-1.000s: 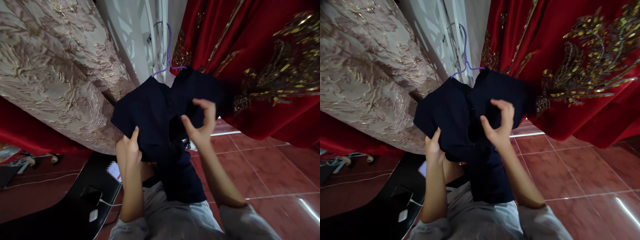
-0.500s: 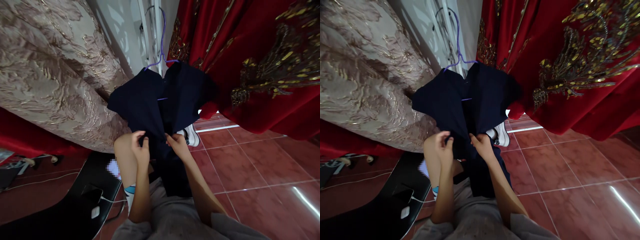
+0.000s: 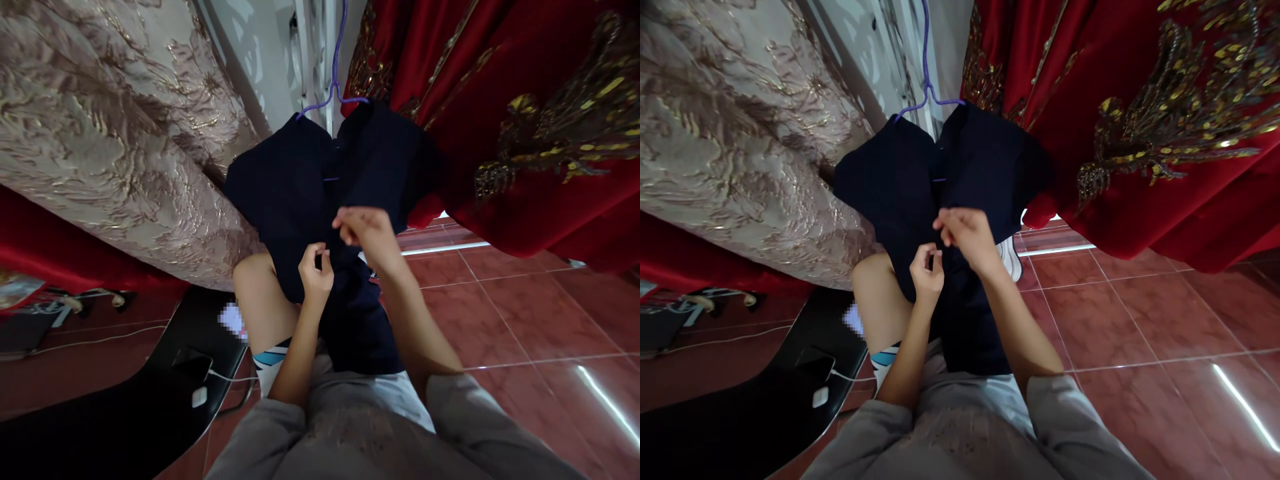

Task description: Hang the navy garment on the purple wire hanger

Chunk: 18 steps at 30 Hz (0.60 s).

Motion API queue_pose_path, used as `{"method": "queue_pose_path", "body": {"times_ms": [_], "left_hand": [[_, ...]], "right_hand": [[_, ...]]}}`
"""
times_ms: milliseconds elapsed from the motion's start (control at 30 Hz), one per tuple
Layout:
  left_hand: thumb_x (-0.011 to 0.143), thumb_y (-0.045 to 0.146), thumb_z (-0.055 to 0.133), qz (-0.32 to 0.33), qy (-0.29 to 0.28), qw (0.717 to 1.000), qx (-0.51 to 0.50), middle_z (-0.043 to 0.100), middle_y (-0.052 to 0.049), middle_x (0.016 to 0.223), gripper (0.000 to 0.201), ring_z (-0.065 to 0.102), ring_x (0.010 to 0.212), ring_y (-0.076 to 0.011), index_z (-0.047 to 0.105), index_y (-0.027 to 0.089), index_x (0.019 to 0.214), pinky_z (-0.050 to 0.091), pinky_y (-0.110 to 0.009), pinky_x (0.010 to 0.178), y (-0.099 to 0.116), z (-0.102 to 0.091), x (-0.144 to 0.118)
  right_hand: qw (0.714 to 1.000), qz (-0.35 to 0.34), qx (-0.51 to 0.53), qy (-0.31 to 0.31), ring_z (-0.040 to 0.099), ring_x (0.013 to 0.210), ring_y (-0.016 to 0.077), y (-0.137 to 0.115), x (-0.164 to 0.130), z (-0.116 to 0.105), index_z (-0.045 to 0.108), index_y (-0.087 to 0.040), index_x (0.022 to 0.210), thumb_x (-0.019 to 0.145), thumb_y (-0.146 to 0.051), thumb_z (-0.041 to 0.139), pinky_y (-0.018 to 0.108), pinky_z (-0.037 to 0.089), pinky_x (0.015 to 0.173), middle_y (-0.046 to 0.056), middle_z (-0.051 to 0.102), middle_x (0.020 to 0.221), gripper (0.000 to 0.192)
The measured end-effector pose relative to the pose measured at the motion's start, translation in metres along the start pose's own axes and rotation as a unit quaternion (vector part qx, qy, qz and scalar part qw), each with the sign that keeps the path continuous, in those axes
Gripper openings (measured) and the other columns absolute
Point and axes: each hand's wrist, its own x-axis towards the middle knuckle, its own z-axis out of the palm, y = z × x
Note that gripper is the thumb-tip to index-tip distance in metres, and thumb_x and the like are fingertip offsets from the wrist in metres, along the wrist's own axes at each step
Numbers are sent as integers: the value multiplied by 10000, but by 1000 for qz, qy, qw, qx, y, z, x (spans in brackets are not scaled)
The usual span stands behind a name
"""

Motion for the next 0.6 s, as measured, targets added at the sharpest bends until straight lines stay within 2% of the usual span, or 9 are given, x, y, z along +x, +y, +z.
{"method": "queue_pose_path", "body": {"times_ms": [100,200,267,300,367,400,500,567,600], "left_hand": [[939,264,614,10,-19,1000,9,699,-83,917,89,693,903,-244,667,202,976,547,-377,890,-7,4,4],[885,189,644,27,-85,996,11,706,-69,846,36,700,834,-242,676,203,888,562,-380,858,8,2,16],[873,132,640,47,-129,991,3,730,-65,882,92,716,849,-232,693,200,905,572,-367,870,34,-5,31],[899,122,618,62,-137,989,-6,742,-69,956,138,722,907,-226,703,200,975,570,-361,909,52,-8,41],[973,145,587,111,-98,988,-55,722,-82,1155,280,712,1056,-223,669,205,1233,551,-372,1012,91,-16,63],[981,159,612,127,-80,986,-69,707,-75,1184,314,702,1093,-225,656,213,1288,542,-376,1036,110,-19,74],[953,172,714,126,-95,983,-93,697,-61,1101,163,675,1174,-260,719,184,1116,536,-389,1062,155,-22,97],[928,171,763,108,-107,983,-104,688,-56,1026,56,663,1207,-281,717,167,961,546,-395,1059,172,-21,104],[921,174,777,104,-103,983,-107,682,-52,1008,71,660,1220,-285,706,164,920,549,-396,1060,177,-22,105]], "right_hand": [[994,-97,8,52,339,415,54,-46,29,4,651,-184,696,923,-656,667,231,210,438,-45,454,473,523],[992,-120,-1,46,355,411,51,-59,38,10,637,-184,694,957,-661,623,222,223,428,-34,482,487,545],[993,-109,-13,33,389,418,54,-51,33,13,631,-185,699,975,-622,615,212,265,434,-30,502,504,517],[994,-102,-20,30,399,421,55,-45,30,13,627,-186,700,983,-595,615,209,283,438,-31,504,509,497],[995,-88,-34,28,405,425,56,-39,23,12,619,-189,697,992,-550,616,205,309,446,-35,496,510,466],[995,-87,-40,28,407,428,57,-39,20,10,617,-190,697,994,-535,615,204,320,450,-36,491,510,456],[992,-109,-61,36,438,456,65,-51,15,5,625,-198,723,991,-539,622,208,358,475,-35,489,534,434],[986,-138,-79,49,467,483,77,-55,16,3,638,-207,755,985,-569,624,218,378,497,-31,506,559,430],[983,-152,-92,56,478,493,85,-52,18,2,647,-210,772,987,-583,614,227,384,509,-28,517,567,431]]}}
